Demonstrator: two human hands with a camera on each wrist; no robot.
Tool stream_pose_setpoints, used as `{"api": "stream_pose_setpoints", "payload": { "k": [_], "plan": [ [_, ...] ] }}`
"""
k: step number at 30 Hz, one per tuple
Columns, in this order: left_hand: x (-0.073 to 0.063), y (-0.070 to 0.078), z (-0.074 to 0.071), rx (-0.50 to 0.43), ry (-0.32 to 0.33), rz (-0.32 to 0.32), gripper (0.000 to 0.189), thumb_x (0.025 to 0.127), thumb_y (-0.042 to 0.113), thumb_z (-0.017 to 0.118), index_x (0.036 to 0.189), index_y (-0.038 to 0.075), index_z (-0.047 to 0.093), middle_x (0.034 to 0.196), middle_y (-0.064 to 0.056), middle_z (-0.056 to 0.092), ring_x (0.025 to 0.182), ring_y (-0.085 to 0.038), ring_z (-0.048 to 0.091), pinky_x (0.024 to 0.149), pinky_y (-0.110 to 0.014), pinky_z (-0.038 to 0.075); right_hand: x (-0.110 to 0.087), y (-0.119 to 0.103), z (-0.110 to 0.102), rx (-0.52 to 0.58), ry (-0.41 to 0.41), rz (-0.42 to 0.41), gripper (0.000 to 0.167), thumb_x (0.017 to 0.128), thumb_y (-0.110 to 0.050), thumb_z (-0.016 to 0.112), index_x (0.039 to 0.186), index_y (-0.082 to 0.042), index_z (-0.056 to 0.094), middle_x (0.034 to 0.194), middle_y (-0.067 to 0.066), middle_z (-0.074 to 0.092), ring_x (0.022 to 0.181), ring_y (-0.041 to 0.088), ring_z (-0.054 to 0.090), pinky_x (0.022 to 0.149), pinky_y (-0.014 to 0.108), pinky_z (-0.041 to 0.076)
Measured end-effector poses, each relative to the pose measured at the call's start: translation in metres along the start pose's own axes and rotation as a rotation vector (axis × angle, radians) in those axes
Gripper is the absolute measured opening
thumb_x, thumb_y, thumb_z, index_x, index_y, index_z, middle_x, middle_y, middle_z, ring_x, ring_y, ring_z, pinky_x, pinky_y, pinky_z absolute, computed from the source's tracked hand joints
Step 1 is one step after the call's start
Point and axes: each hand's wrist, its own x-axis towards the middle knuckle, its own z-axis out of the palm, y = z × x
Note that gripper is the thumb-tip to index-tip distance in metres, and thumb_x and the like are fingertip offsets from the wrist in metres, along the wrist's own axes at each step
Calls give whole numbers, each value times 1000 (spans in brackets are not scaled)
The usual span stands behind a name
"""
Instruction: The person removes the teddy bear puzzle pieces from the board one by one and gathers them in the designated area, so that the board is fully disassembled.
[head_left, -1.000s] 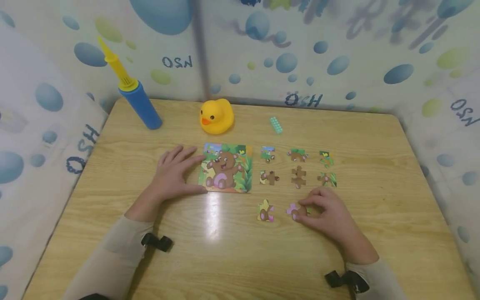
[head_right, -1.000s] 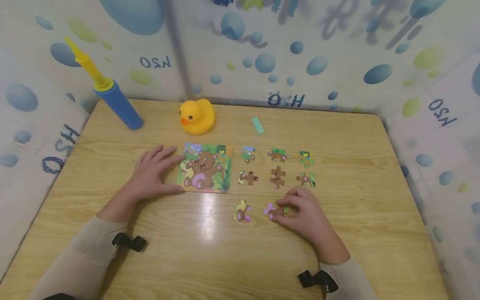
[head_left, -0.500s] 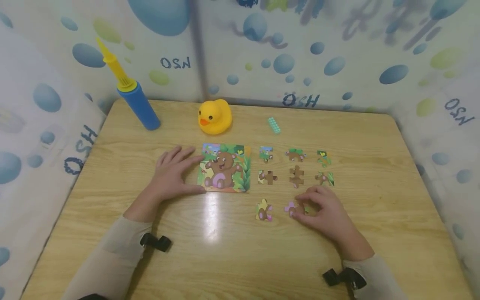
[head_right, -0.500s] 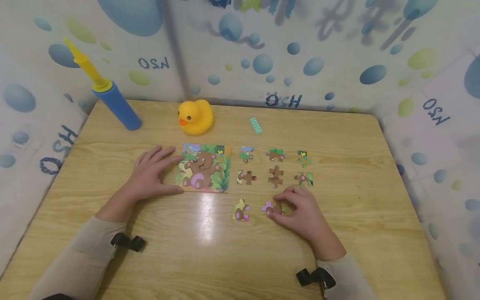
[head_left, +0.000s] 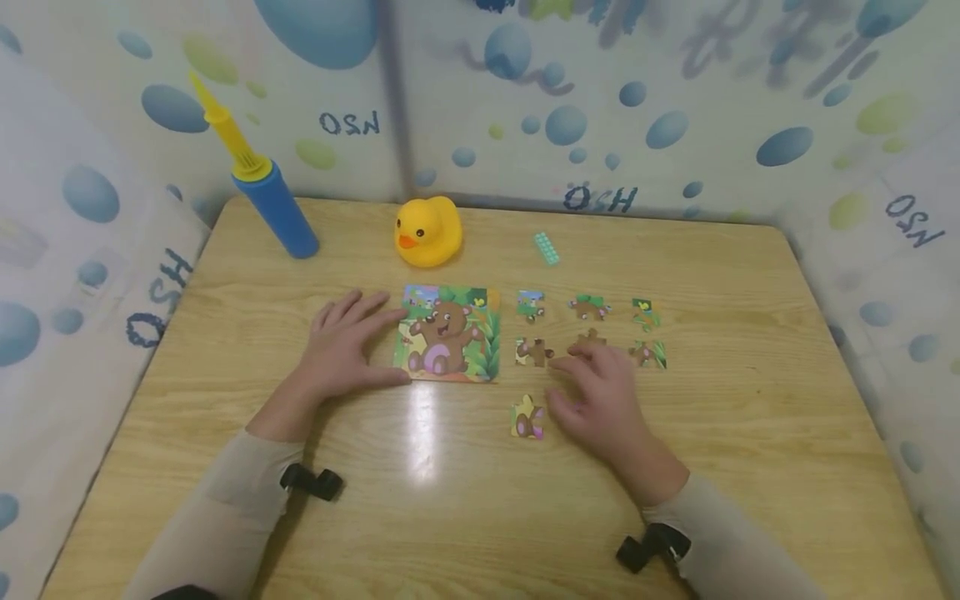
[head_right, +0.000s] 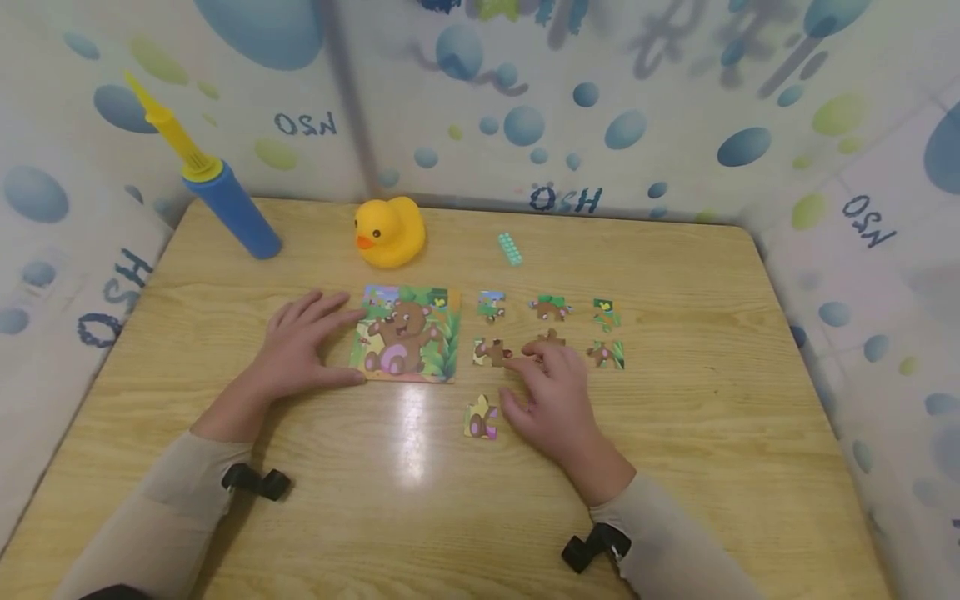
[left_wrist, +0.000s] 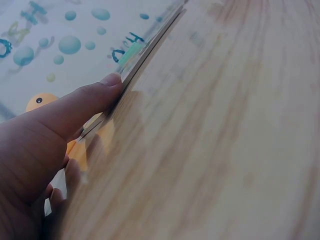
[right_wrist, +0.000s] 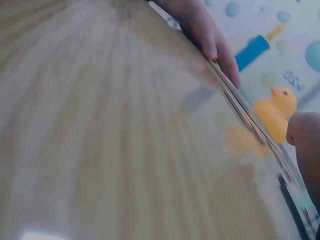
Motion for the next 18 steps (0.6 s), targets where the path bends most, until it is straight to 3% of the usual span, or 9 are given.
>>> {"api": "stream_pose_setpoints", "payload": {
  "k": [9, 18],
  "plan": [
    [0, 0, 0, 3, 0, 12, 103, 75, 74, 85, 159, 25, 53, 174, -10, 29, 161, -46, 9, 122, -71, 2, 19, -20, 27, -49, -14, -84, 23, 83, -23, 72, 100, -9, 78, 109, 14, 71, 99, 34, 62, 88, 55, 44],
    [-1, 1, -1, 0, 4, 8, 102, 75, 74, 85, 159, 25, 53, 174, -11, 30, 161, -46, 9, 122, -71, 1, 38, -27, 51, -94, -114, -55, 30, 87, -28, 77, 109, -8, 80, 112, 12, 68, 101, 33, 59, 89, 53, 47]
  ]
}}
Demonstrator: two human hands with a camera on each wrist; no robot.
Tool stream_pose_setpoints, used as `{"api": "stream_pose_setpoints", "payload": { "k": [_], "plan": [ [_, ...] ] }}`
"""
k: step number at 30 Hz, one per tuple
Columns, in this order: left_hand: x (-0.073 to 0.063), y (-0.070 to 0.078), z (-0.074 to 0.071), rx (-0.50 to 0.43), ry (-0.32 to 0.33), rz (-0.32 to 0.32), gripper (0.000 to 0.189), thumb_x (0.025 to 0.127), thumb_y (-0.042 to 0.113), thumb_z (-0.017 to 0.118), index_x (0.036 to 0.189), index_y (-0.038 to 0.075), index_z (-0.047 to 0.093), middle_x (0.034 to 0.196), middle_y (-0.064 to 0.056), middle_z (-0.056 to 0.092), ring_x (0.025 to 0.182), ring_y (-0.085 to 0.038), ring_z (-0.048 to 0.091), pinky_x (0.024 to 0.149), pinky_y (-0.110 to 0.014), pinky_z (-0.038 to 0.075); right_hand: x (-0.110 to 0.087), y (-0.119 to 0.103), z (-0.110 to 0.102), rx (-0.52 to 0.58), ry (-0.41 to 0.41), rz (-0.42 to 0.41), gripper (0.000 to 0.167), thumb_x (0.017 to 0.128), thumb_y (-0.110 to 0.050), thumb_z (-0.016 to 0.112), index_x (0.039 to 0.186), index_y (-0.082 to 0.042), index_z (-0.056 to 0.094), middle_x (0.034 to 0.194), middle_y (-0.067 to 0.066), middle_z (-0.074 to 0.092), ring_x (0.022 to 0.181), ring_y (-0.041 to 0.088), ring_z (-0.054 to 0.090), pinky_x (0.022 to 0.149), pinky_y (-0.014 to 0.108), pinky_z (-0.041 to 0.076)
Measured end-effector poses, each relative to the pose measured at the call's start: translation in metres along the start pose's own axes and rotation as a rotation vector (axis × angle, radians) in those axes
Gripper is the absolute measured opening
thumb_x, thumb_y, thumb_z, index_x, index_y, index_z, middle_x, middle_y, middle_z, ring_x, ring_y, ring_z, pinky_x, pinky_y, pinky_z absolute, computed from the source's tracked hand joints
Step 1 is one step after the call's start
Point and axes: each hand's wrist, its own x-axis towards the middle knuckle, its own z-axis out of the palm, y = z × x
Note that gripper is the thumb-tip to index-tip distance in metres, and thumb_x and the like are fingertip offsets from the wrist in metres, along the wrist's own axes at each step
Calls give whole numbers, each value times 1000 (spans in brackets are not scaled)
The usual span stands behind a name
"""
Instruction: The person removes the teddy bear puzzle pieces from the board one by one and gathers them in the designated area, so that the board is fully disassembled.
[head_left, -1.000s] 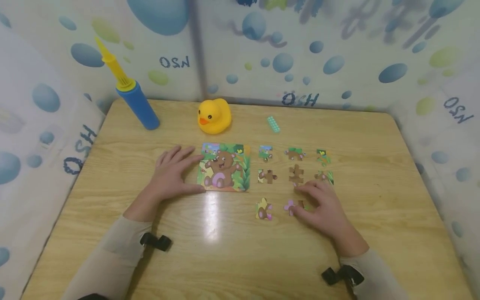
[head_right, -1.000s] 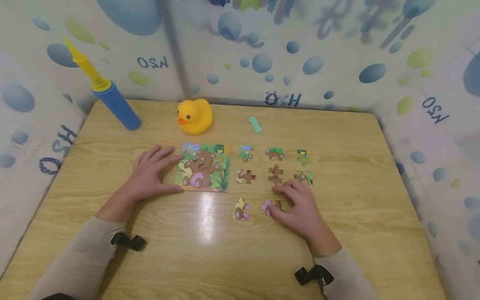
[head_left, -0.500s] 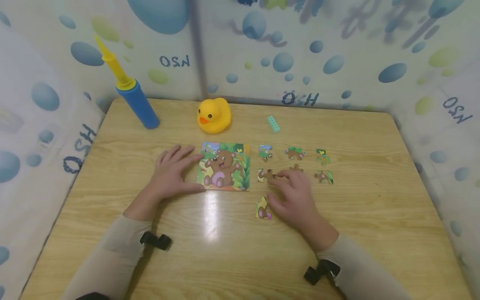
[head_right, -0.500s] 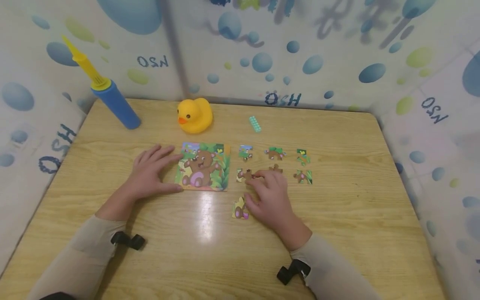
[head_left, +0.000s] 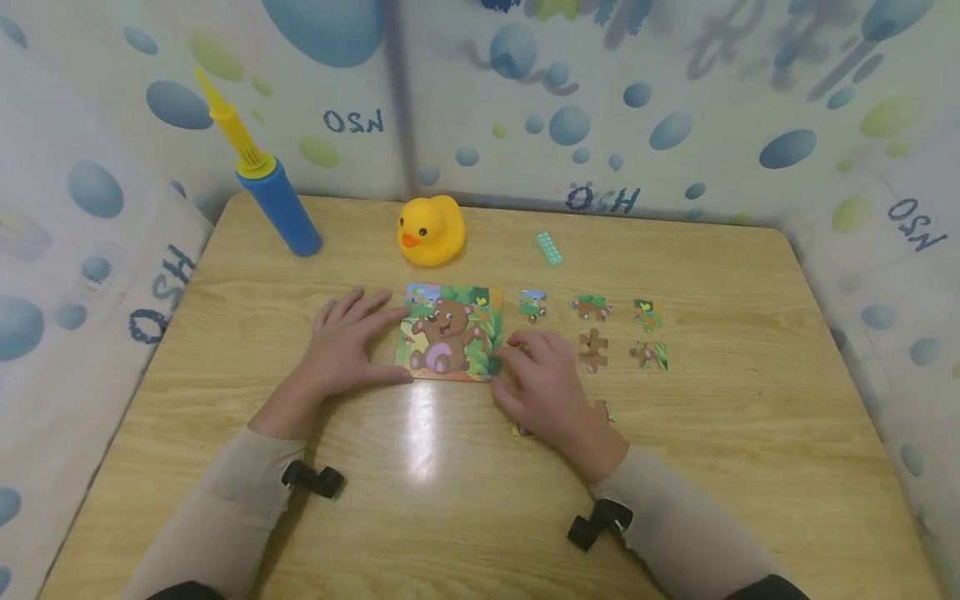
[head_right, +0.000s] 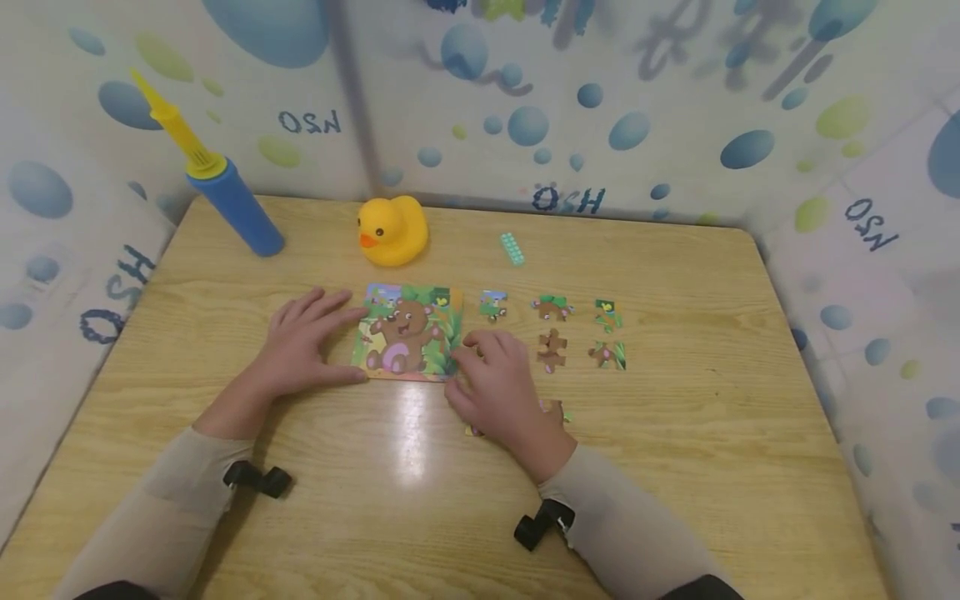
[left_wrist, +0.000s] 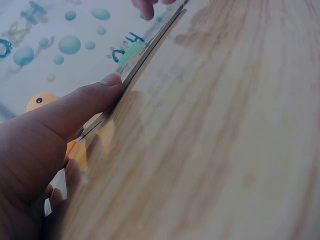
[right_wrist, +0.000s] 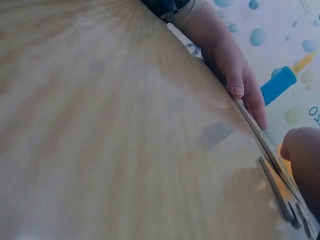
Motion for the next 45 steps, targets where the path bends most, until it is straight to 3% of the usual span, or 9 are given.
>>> {"api": "stream_pose_setpoints", "payload": {
  "k": [8, 23, 34, 45],
  "plan": [
    [0, 1, 0, -5, 1, 0, 101, 74, 72, 87, 158, 25, 55, 173, -10, 31, 160, -46, 10, 122, -72, 2, 5, -5, 9, -70, -205, 153, 47, 93, -44, 75, 126, -12, 77, 123, 10, 63, 112, 32, 53, 88, 52, 44],
    [2, 2, -2, -1, 4, -1, 101, 74, 71, 87, 157, 24, 56, 173, -11, 32, 160, -47, 11, 122, -72, 2, 13, -3, 2, 56, -391, 273, 50, 99, -49, 75, 132, -11, 69, 125, 7, 59, 118, 30, 46, 98, 49, 37],
    [1, 2, -2, -10, 1, -7, 101, 73, 70, 88, 157, 24, 56, 173, -11, 31, 161, -46, 10, 122, -72, 2, 16, -6, 0, 99, -419, 325, 51, 96, -48, 78, 131, -11, 69, 123, 6, 59, 117, 30, 45, 94, 46, 35],
    [0, 2, -2, -18, -9, -20, 101, 74, 71, 88, 158, 25, 55, 174, -9, 29, 161, -44, 7, 123, -70, -1, 15, -5, 1, 123, -380, 312, 49, 95, -44, 81, 130, -11, 69, 122, 5, 58, 117, 30, 44, 95, 46, 34]
  ]
}}
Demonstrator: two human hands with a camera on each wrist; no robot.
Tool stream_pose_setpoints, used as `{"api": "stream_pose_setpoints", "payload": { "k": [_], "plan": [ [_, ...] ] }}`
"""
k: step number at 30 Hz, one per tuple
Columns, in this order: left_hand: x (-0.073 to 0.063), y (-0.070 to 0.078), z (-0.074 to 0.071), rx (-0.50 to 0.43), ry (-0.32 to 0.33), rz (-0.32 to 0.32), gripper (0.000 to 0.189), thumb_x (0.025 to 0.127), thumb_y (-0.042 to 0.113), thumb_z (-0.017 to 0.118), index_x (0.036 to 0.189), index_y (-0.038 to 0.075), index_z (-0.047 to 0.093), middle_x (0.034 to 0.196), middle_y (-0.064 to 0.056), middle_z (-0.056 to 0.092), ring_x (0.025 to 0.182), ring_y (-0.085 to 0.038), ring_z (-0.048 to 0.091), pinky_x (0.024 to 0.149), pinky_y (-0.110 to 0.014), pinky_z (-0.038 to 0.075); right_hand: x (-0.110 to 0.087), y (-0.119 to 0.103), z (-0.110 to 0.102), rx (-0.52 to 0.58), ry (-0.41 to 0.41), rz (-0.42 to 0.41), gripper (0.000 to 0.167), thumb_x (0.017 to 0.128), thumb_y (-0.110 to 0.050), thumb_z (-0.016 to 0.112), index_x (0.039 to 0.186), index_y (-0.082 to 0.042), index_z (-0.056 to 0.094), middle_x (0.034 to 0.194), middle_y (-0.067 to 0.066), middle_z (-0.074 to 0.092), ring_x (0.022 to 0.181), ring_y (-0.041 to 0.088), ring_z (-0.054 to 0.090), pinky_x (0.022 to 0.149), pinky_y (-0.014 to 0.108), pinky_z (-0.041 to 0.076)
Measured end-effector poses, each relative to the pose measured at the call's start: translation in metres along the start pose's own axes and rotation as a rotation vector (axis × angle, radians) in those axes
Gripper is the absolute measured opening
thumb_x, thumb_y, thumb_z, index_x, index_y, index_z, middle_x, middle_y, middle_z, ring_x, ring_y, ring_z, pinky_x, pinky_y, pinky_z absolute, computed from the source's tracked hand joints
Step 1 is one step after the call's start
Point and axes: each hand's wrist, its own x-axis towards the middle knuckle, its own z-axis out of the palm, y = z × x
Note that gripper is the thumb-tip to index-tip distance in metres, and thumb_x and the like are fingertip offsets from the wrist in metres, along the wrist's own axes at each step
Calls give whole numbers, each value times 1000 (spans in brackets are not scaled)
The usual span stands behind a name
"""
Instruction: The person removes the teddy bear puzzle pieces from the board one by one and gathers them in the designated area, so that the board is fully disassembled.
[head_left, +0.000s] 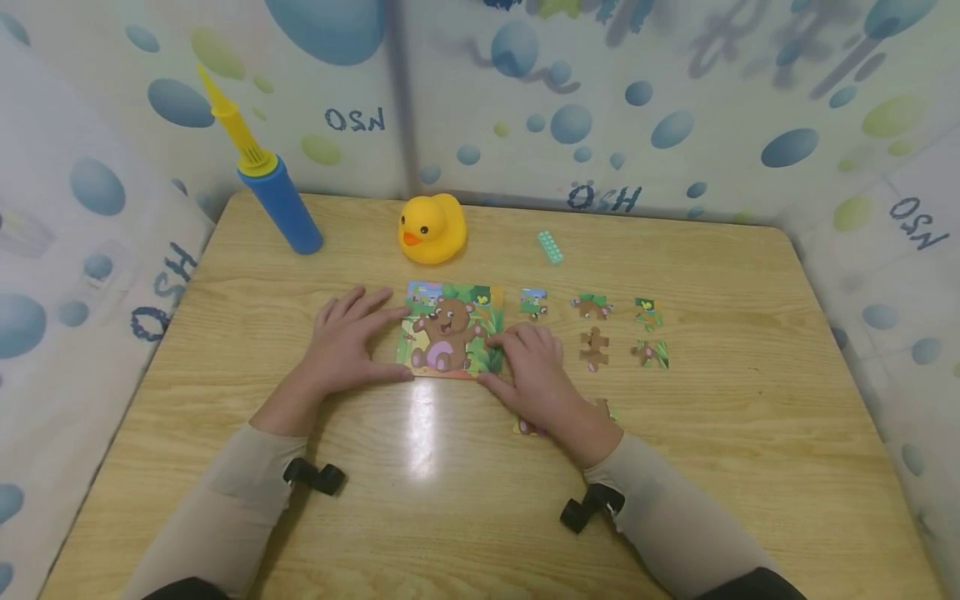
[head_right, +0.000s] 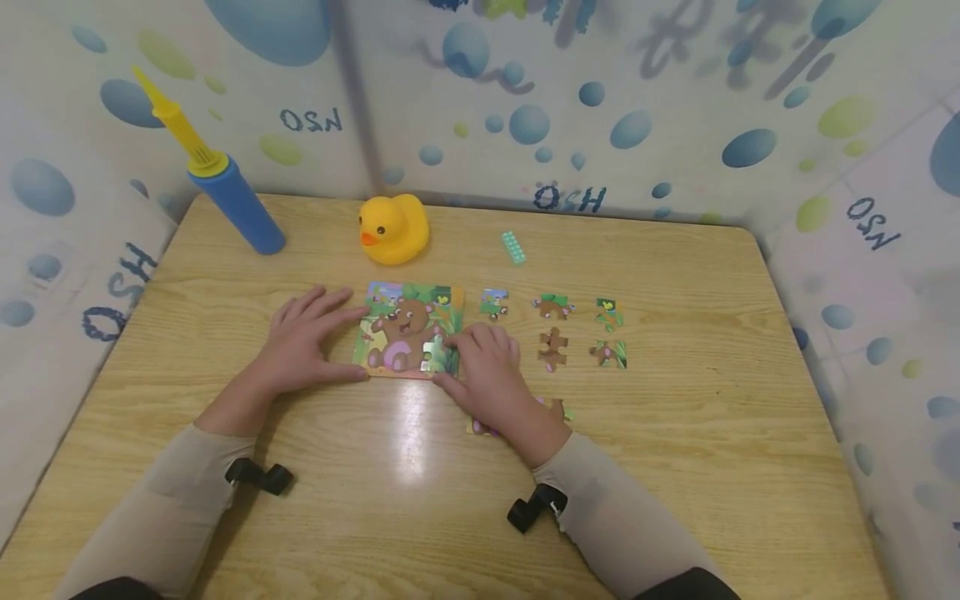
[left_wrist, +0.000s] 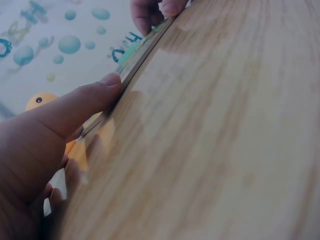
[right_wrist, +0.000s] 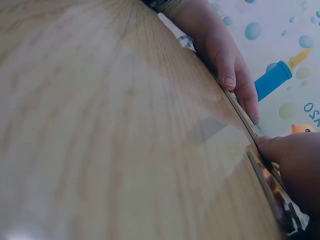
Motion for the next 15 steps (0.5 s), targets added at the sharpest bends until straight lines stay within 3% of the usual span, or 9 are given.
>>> {"api": "stream_pose_setpoints", "payload": {
  "k": [3, 9, 15],
  "plan": [
    [0, 1, -1, -2, 2, 2, 101, 74, 70, 88, 158, 25, 55, 174, -10, 30, 161, -44, 8, 123, -70, 0, 0, 1, 0, 28, 28, -18, 50, 93, -41, 84, 129, -11, 67, 122, 5, 60, 118, 29, 46, 96, 46, 35],
    [0, 2, -2, -1, 2, 4, 101, 74, 69, 88, 158, 24, 55, 174, -10, 30, 161, -45, 8, 123, -71, 0, 1, 6, 3, 76, 138, -140, 49, 86, -31, 92, 119, -10, 63, 117, 6, 65, 115, 28, 53, 104, 49, 35],
    [0, 2, -1, 3, -6, -1, 101, 74, 69, 88, 158, 24, 55, 174, -10, 29, 161, -45, 7, 123, -71, -1, 1, 7, 4, 103, 186, -199, 42, 82, -26, 92, 112, -11, 67, 114, 3, 74, 113, 25, 55, 106, 51, 35]
  ]
}}
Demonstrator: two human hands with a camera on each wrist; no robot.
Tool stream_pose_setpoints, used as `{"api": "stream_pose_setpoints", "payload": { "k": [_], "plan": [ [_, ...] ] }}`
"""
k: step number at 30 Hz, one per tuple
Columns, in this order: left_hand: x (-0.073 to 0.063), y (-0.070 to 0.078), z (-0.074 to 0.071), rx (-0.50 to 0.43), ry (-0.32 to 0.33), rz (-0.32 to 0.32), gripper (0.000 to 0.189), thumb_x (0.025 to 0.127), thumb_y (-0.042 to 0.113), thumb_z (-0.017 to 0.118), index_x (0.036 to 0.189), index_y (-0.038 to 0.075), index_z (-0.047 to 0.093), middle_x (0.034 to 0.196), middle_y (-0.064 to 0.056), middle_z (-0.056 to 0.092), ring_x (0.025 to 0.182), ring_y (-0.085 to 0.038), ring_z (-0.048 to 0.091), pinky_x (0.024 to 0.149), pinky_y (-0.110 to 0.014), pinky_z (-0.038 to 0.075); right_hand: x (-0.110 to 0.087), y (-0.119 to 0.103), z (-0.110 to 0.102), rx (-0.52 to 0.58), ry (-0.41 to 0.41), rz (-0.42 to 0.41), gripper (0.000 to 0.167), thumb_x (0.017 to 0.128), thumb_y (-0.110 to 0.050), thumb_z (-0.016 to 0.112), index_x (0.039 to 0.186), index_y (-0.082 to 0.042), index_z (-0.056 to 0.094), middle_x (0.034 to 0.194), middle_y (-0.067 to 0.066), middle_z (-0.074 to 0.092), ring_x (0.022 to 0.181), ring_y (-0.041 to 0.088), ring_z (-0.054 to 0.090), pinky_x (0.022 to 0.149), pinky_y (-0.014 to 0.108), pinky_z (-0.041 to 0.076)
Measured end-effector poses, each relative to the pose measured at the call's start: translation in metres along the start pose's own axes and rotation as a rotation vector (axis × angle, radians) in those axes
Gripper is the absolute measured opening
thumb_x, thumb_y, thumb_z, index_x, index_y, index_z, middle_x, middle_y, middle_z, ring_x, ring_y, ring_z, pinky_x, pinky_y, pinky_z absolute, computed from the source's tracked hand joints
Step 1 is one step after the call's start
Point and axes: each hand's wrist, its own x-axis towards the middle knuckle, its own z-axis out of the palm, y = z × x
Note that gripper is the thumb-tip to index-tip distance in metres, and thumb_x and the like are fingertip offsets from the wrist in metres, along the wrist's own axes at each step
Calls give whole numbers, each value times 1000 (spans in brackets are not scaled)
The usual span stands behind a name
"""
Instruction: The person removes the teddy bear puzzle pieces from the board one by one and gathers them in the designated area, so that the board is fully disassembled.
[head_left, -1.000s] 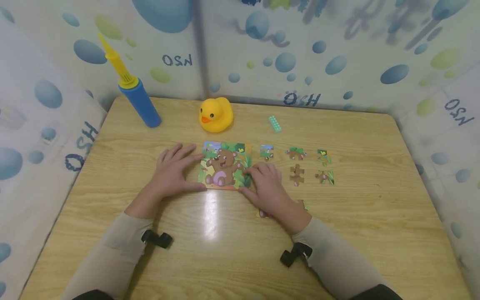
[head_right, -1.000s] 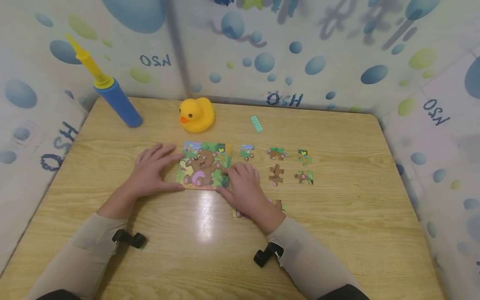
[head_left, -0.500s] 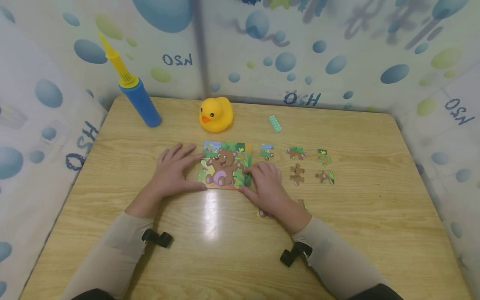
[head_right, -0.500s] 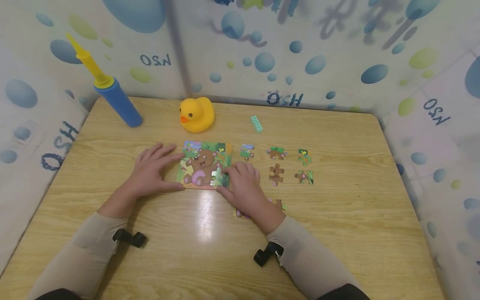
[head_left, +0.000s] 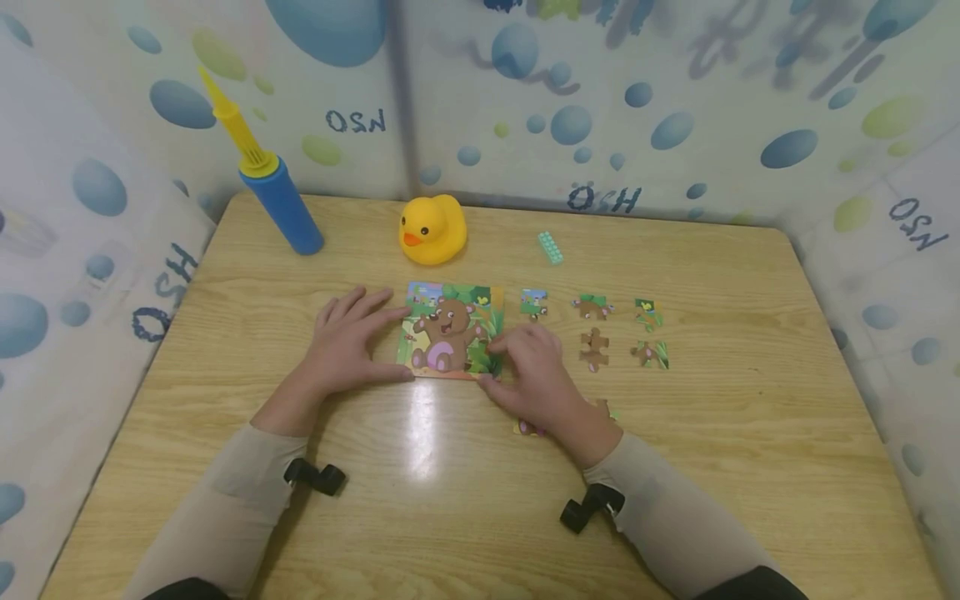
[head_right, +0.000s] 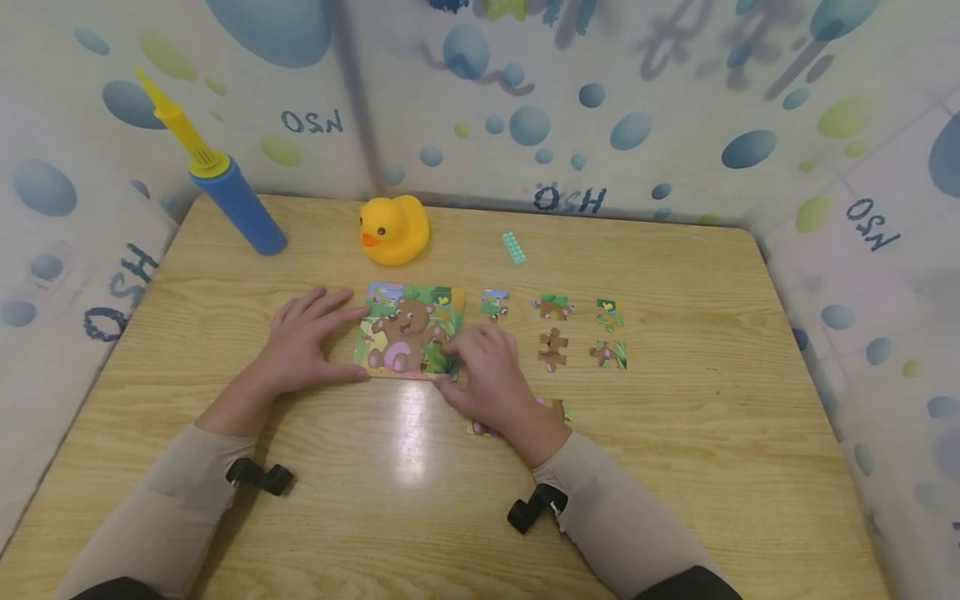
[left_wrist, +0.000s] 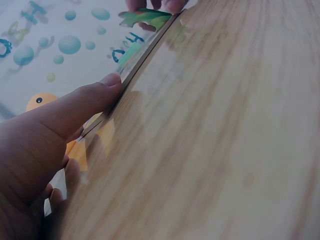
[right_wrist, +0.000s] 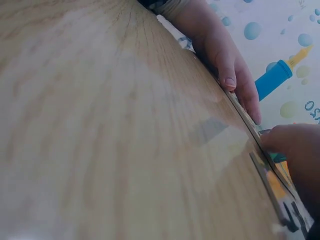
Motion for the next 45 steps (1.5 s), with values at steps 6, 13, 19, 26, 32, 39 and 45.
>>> {"api": "stream_pose_setpoints", "payload": {
  "k": [6, 13, 19, 26, 32, 39, 45],
  "plan": [
    [0, -1, 0, -1, 2, 4, 101, 74, 69, 88, 159, 24, 54, 174, -10, 29, 161, -45, 8, 122, -71, 0, 0, 2, 2, 70, 95, -82, 18, 91, -11, 84, 103, -9, 71, 101, 3, 76, 106, 26, 63, 100, 51, 43],
    [0, -1, 0, 1, 9, 10, 101, 75, 69, 88, 158, 24, 54, 174, -11, 30, 161, -46, 9, 122, -71, 1, 0, 3, 2, 54, 117, -103, 14, 93, -7, 81, 107, -6, 77, 103, 5, 79, 102, 24, 69, 98, 47, 50],
    [0, -2, 1, 2, 7, 9, 102, 74, 71, 87, 159, 25, 53, 174, -10, 29, 161, -45, 9, 122, -71, 0, -1, 2, 0, 86, 112, -111, 36, 82, -15, 89, 114, -4, 77, 107, 7, 78, 104, 25, 66, 100, 46, 49],
    [0, -2, 2, 0, 7, 5, 100, 75, 70, 87, 158, 26, 54, 174, -9, 29, 161, -45, 9, 122, -71, 0, -2, 2, -1, 67, 171, -96, 48, 74, -19, 99, 114, -3, 77, 107, 8, 79, 101, 25, 68, 98, 42, 52],
    [1, -2, 2, 2, 3, 8, 101, 75, 71, 87, 159, 26, 53, 174, -9, 29, 161, -45, 9, 122, -71, 1, -5, 5, 0, 91, 210, -168, 56, 75, -11, 98, 125, 2, 76, 110, 12, 79, 100, 28, 70, 93, 41, 57],
    [1, 0, 1, 1, -1, 9, 102, 74, 71, 87, 159, 26, 53, 175, -10, 28, 161, -44, 7, 123, -71, 0, -12, 1, -6, 124, 154, -126, 59, 79, -13, 95, 131, 1, 73, 112, 12, 78, 103, 27, 69, 93, 37, 58],
    [0, -1, 1, 0, 10, 10, 102, 74, 72, 87, 159, 25, 54, 174, -11, 29, 161, -45, 8, 123, -71, 0, -21, -4, -17, 121, 5, -59, 58, 87, -18, 90, 139, -2, 69, 111, 5, 74, 104, 20, 62, 93, 37, 55]
  ]
}}
